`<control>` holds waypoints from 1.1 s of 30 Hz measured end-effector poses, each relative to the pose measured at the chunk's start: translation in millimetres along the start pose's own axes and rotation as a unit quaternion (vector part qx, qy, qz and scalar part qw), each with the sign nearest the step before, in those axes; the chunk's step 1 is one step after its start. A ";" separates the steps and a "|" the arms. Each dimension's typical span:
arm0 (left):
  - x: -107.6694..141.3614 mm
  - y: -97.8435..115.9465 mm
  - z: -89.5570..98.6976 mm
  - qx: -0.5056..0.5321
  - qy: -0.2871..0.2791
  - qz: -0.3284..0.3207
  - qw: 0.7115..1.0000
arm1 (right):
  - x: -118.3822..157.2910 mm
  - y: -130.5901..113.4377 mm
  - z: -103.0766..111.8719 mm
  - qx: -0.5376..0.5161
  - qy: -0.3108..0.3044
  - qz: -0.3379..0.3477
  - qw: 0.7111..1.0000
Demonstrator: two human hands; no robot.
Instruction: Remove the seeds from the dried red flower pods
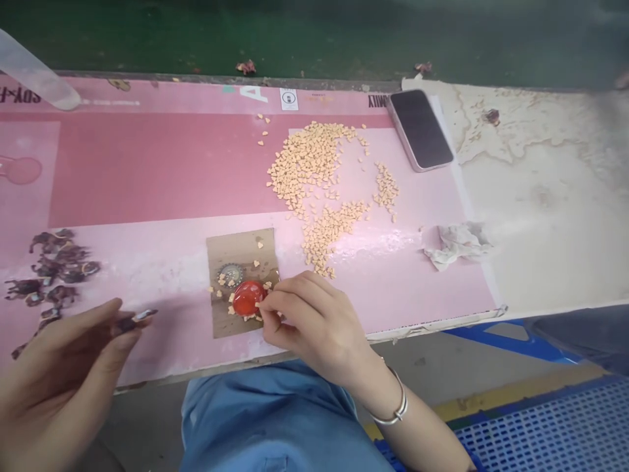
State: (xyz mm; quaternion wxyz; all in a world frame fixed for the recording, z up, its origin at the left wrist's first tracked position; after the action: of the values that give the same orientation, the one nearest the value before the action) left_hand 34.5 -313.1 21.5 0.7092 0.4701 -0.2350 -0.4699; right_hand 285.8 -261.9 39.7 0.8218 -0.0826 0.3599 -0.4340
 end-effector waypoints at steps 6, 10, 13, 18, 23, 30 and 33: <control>4.3 8.3 -16.6 0.168 -0.034 0.052 0.984 | -0.4 0.2 -4.7 0.016 -0.015 0.002 1.000; -0.9 9.0 -20.3 0.203 -0.124 0.018 0.971 | 0.8 -0.6 -2.6 0.022 -0.010 0.000 1.000; -0.8 14.8 -28.6 0.229 -0.189 0.016 0.955 | -1.6 -4.7 3.1 0.021 -0.006 -0.002 1.000; 10.7 21.7 -52.1 0.376 -0.288 0.158 0.866 | -8.5 -21.3 17.2 -0.010 -0.020 -0.004 1.000; 24.0 22.3 -66.6 0.481 -0.369 0.290 0.740 | -4.4 -32.9 18.0 -0.043 0.011 -0.031 0.999; 29.0 21.8 -75.6 0.505 -0.383 0.339 0.695 | 1.8 -36.7 5.2 -0.067 0.031 -0.038 0.997; 22.9 23.2 -69.7 0.442 -0.328 0.230 0.802 | -4.1 -32.8 11.9 -0.095 0.075 -0.055 0.991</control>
State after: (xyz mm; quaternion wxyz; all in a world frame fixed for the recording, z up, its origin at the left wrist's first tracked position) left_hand 109.2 -299.7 8.3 0.3920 0.4825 -0.7375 -0.2639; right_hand 270.8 -280.8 65.1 0.7556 -0.1473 0.4552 -0.4473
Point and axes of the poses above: each hand's wrist, its own x-axis away from the middle knuckle, its own z-axis out of the back of the hand, y = z × x, the point moved 5 cm from there along -x, towards the middle knuckle, and after that the axes turned 5 degrees about x, right-handed, at the moved point
